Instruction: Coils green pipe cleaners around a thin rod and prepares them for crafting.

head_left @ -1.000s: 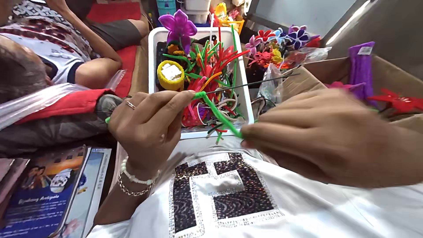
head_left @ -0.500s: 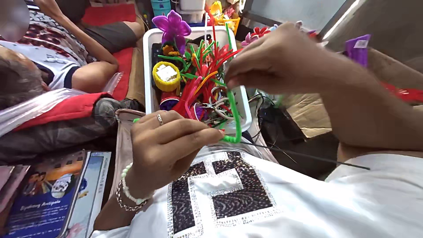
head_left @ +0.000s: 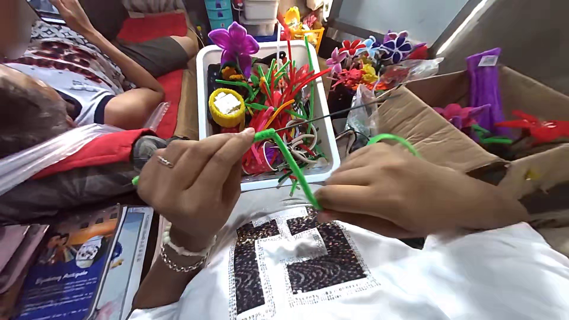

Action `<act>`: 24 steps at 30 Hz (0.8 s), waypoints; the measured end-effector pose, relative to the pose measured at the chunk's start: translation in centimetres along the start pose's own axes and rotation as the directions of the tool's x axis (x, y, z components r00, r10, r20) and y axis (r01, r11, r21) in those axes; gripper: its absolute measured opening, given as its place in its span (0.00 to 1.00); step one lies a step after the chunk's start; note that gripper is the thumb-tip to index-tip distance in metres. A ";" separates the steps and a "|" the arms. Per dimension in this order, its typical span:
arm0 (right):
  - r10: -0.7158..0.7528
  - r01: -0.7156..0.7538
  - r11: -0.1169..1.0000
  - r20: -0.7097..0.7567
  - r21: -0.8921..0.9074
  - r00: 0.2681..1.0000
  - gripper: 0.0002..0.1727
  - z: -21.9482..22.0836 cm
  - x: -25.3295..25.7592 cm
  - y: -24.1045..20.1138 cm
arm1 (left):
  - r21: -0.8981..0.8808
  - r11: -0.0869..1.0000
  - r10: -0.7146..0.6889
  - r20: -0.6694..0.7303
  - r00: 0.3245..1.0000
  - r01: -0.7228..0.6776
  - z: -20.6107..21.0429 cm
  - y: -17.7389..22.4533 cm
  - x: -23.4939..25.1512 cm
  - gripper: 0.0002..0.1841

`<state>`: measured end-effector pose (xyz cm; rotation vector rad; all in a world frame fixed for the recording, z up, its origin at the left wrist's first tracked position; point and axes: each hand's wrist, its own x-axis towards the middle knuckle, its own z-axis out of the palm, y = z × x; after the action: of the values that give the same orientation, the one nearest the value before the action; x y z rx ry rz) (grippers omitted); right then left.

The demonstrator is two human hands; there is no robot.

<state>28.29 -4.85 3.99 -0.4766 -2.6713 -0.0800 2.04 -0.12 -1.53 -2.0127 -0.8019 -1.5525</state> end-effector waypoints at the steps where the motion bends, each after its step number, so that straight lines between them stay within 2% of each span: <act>1: 0.017 -0.020 0.996 -0.044 -0.088 0.999 0.17 -0.9 -0.5 -0.7 | 0.035 0.999 0.018 0.035 0.999 -0.019 0.1 0.1 0.0 0.08; 3: 0.061 -0.089 0.969 -0.124 -0.230 0.990 0.17 -2.7 -1.6 -1.6 | 0.026 0.997 0.063 0.099 0.993 -0.066 0.1 0.3 -0.1 0.09; 6: 0.129 -0.184 0.913 -0.170 -0.364 0.977 0.15 -5.0 -3.2 -1.5 | -0.103 0.980 0.188 0.195 0.963 -0.170 -0.2 0.3 -0.3 0.08; 9: 0.132 -0.192 0.911 -0.181 -0.366 0.975 0.15 -5.8 -2.9 0.0 | -0.349 0.917 0.296 0.267 0.917 -0.194 -0.4 0.4 -0.5 0.09; 12: 0.128 -0.180 0.935 -0.184 -0.306 0.975 0.16 -4.5 -1.5 2.7 | -0.482 0.865 0.280 0.234 0.931 -0.140 -0.3 0.9 -0.7 0.08; 17: 0.201 -0.214 0.974 -0.151 -0.075 0.968 0.17 -0.4 -1.2 6.9 | -0.373 0.924 0.132 0.087 0.987 -0.091 -0.9 0.6 -0.6 0.05; 23: 0.136 -0.104 0.974 -0.149 0.201 0.980 0.13 4.3 -0.8 5.4 | -0.239 0.970 0.038 -0.018 0.999 -0.041 -1.4 0.1 -0.9 0.03; 24: 0.114 -0.078 0.964 -0.131 0.253 0.985 0.14 4.9 -0.7 4.9 | -0.213 0.976 0.028 -0.035 0.999 -0.035 -1.2 0.1 -0.9 0.03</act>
<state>28.62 0.16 -0.83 -0.4980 -2.4675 0.2362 1.11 -1.14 -2.15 -2.1336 -0.6092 -1.7109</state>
